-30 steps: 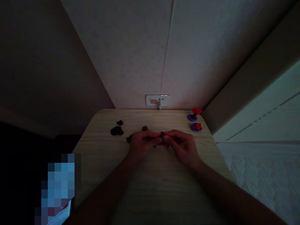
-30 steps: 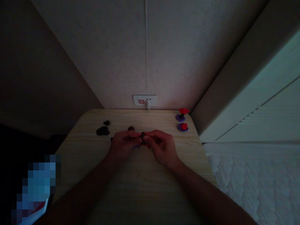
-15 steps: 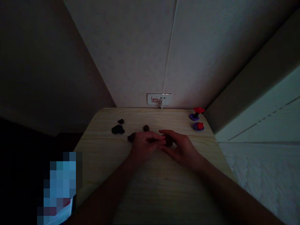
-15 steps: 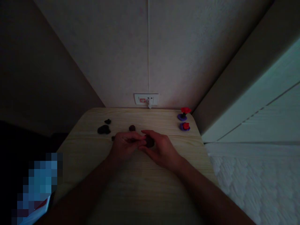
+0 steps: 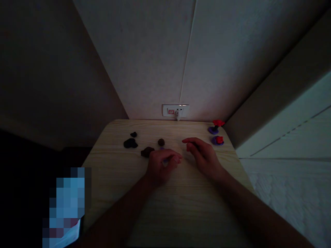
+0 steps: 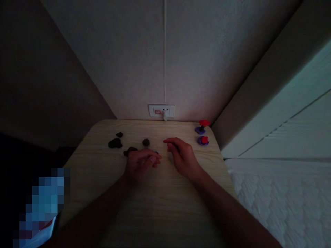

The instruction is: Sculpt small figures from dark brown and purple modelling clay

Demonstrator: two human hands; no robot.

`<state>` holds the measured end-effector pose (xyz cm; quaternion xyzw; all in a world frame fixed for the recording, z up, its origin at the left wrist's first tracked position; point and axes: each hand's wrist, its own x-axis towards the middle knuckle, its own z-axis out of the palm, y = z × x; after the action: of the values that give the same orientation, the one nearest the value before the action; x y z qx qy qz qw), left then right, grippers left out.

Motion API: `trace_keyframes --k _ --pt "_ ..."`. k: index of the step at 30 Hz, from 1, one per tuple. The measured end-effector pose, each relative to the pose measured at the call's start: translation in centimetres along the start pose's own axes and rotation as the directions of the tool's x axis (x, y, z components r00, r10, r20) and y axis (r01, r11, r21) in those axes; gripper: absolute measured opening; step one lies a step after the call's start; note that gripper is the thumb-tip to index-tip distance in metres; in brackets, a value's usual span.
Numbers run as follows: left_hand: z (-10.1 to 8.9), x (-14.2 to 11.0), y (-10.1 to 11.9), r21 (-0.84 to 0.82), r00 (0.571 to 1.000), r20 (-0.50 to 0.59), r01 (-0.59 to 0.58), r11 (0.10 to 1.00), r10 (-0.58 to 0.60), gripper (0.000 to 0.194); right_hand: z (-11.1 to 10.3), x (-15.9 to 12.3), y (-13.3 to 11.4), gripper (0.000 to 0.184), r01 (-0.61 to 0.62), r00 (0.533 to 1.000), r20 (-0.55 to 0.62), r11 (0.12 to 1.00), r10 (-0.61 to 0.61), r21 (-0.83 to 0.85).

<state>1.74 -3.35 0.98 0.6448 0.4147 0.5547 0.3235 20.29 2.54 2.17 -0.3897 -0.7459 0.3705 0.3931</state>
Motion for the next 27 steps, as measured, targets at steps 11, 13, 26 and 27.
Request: trace_keyframes --k 11,13,26,27 --pt "0.2 0.2 0.1 0.113 0.994 0.067 -0.094 0.989 0.087 0.024 2.0 -0.7 0.1 0.060 -0.245 0.969 0.001 0.965 0.246 0.090" --pt "0.3 0.2 0.0 0.117 0.993 0.077 -0.097 0.988 0.088 0.025 2.3 -0.5 0.6 0.061 -0.255 0.966 -0.009 0.961 0.257 0.105" --pt "0.7 0.0 -0.2 0.148 0.988 0.095 -0.137 0.980 0.124 0.027 2.6 0.5 2.4 0.034 -0.119 0.993 0.014 0.983 0.118 0.137" --pt "0.8 -0.1 -0.3 0.147 0.987 0.097 -0.138 0.979 0.125 0.027 2.5 0.5 2.5 0.033 -0.122 0.993 0.014 0.982 0.121 0.145"
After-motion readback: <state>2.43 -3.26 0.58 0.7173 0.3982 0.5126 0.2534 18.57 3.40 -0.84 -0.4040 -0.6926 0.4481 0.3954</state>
